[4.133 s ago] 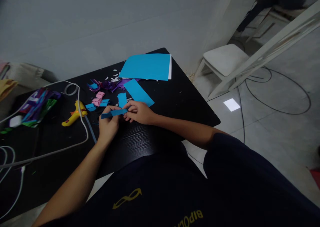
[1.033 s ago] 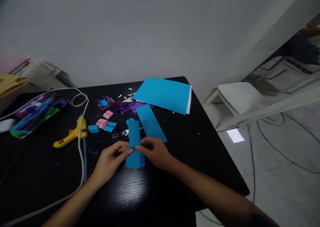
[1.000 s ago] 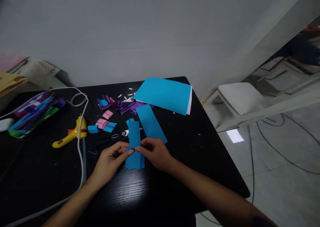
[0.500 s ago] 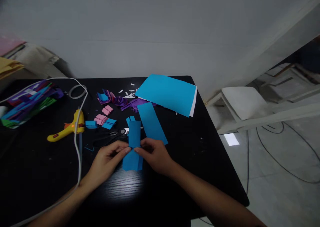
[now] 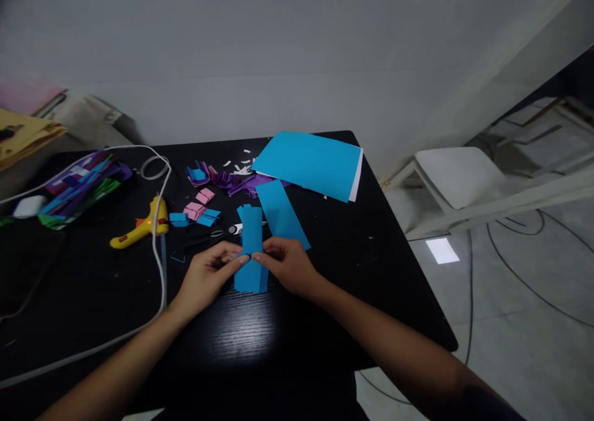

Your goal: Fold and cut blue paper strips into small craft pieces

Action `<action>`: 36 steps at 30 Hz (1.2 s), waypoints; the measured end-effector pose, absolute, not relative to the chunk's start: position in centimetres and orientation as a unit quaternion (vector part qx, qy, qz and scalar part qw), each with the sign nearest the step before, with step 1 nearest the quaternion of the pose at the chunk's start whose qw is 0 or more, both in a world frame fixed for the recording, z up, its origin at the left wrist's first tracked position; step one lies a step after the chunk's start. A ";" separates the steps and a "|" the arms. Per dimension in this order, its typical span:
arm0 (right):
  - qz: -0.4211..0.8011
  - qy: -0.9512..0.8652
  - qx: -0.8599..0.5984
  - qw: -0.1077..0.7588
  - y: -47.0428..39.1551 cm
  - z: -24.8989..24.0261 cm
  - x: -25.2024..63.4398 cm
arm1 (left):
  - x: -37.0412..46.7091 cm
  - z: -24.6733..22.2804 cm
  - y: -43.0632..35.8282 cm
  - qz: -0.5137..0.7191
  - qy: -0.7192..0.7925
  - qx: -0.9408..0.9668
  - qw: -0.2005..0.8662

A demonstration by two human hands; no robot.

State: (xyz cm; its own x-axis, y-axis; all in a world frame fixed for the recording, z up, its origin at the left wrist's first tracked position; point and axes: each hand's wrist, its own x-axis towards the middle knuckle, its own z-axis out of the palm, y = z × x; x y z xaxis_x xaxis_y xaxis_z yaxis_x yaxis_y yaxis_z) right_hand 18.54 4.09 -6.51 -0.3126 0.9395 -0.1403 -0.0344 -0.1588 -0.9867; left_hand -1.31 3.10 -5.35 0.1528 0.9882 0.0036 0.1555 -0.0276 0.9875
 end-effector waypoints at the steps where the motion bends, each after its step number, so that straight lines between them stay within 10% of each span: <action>1: 0.617 -0.523 -0.439 0.391 4.1 -6.6 18.5 | -1.3 -5.3 3.1 0.421 0.495 0.578 0.494; 36: 0.593 -0.578 -0.425 0.366 4.2 -6.5 18.5 | -1.6 -5.3 2.9 0.388 0.496 0.602 0.492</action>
